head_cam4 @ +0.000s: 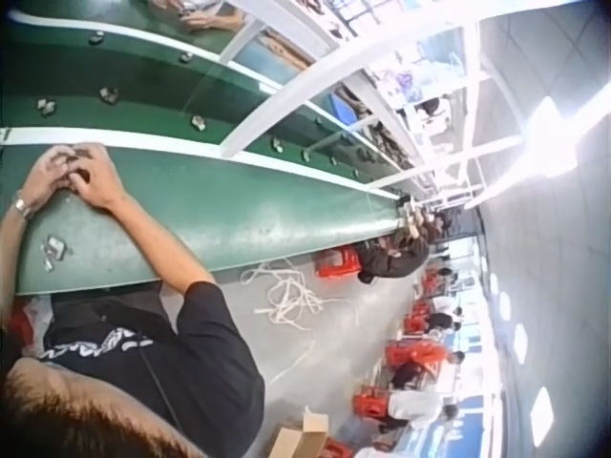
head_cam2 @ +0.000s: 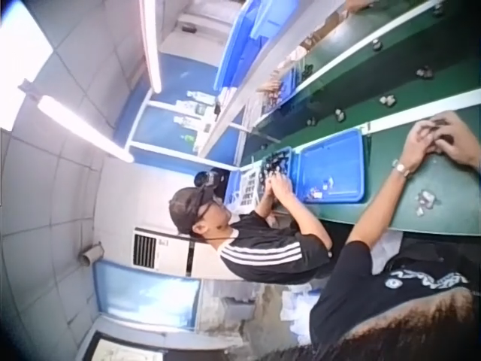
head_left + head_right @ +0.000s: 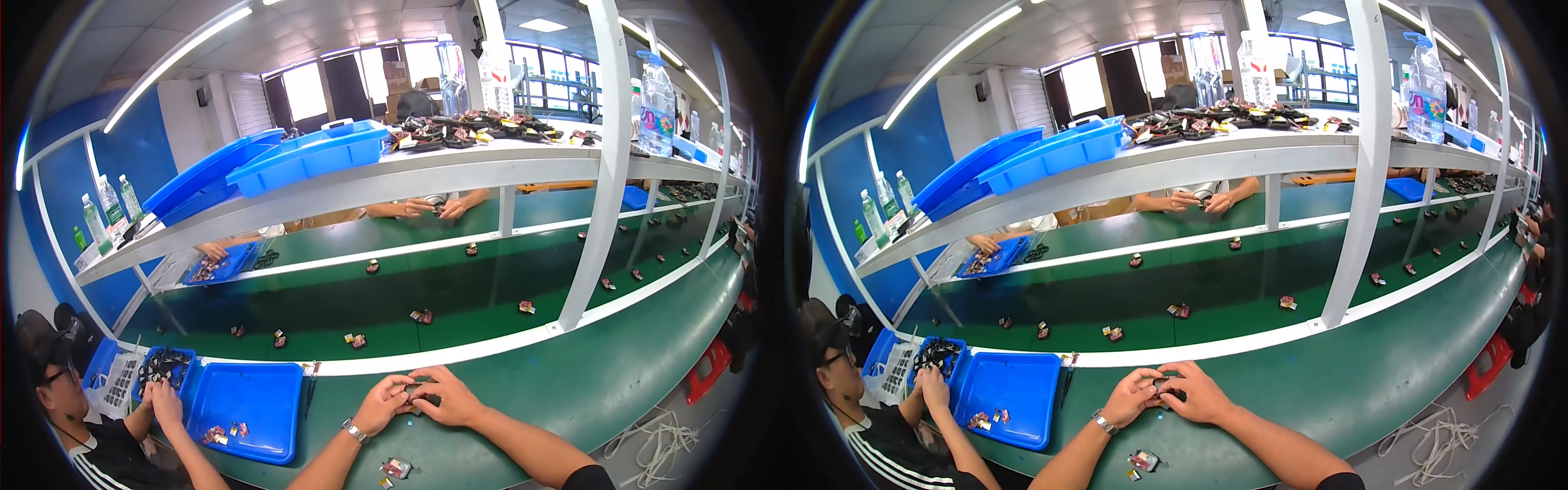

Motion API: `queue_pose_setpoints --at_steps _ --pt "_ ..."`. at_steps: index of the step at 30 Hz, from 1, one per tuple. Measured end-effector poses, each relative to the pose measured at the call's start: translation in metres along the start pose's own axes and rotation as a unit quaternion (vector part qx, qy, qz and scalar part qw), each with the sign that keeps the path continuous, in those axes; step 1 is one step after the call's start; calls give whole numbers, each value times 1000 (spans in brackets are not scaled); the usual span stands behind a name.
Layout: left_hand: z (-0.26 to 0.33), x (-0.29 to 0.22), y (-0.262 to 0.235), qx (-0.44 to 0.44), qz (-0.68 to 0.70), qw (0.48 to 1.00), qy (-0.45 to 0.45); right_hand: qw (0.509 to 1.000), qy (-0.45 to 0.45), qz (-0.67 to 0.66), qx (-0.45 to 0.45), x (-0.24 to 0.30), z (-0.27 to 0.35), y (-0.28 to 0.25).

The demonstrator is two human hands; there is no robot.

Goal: Assembling small electronic or toy components on a production line bench.

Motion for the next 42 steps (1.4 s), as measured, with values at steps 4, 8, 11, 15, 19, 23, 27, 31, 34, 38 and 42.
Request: queue_pose_setpoints --at_steps 4,8,11,15,19,23,27,31,34,38,42 --pt "0 3 -1 16 37 999 -3 998 48 17 -39 -2 2 1" --pt "-2 0 0 16 39 999 11 998 25 23 -55 2 1 3" --pt "-2 -4 3 18 41 999 13 995 22 38 -86 0 2 3" --pt "-4 1 -3 9 39 999 13 992 54 14 -110 -7 4 8" --pt "-4 2 -3 11 51 998 23 991 67 -8 -113 -10 6 11" --pt "-5 8 -9 -1 61 998 22 990 95 -34 -96 -19 7 14" --pt "-4 7 -6 -5 69 997 24 990 90 -16 -105 -16 6 13" --pt "-5 1 -6 3 60 997 41 990 94 -27 -102 -16 2 12" --pt "-6 7 -6 -15 66 997 30 990 97 -42 -90 -22 4 17" --pt "-3 2 -3 -5 67 996 63 992 80 -46 -87 -16 2 14" --pt "-5 6 -8 -8 79 995 52 993 72 -47 -84 -11 -1 14"
Point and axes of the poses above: each hand's wrist, its own z-axis away from the middle knuckle, its own y-axis out of the palm, x = y × z, the point moved 6 cm from there along -z, towards the middle knuckle
